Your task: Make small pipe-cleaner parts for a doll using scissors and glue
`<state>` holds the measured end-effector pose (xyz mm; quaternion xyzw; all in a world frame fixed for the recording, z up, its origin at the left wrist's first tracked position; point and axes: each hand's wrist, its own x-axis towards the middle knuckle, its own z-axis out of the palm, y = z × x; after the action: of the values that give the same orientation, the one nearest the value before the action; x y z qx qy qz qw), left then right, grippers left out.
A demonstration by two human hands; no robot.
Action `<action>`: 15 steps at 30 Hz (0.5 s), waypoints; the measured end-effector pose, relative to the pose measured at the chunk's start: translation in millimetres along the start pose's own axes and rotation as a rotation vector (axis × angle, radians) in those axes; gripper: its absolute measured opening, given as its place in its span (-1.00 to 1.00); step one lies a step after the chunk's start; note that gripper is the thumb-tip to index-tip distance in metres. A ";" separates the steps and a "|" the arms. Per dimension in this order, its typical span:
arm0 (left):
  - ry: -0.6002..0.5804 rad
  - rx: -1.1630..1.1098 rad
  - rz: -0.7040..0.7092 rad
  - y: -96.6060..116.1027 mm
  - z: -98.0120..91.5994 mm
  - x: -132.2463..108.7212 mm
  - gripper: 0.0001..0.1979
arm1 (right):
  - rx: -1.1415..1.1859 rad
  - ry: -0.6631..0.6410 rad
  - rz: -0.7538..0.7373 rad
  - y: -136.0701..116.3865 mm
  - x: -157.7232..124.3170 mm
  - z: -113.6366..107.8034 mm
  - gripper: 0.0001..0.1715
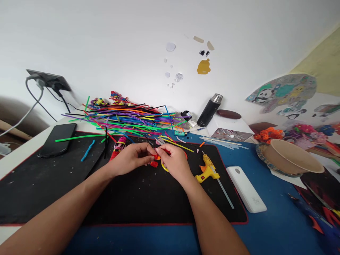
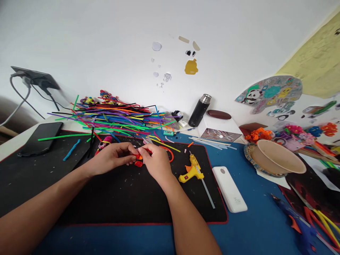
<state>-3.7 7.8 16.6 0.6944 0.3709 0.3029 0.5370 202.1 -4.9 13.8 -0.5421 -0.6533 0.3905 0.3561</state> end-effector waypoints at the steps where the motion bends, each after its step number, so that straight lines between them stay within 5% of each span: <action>1: -0.005 -0.009 0.001 0.4 0.6 0.2 -0.75 | 0.022 -0.010 0.007 0.7 0.0 0.5 -0.69; 15: 0.112 -0.066 -0.044 -1.9 -2.0 6.8 -0.66 | -0.012 0.033 -0.025 -1.9 -1.0 -0.2 -0.68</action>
<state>-2.0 14.8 15.3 0.6500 0.4053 0.3413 0.5447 201.6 -6.1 15.6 -0.5423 -0.6564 0.3731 0.3684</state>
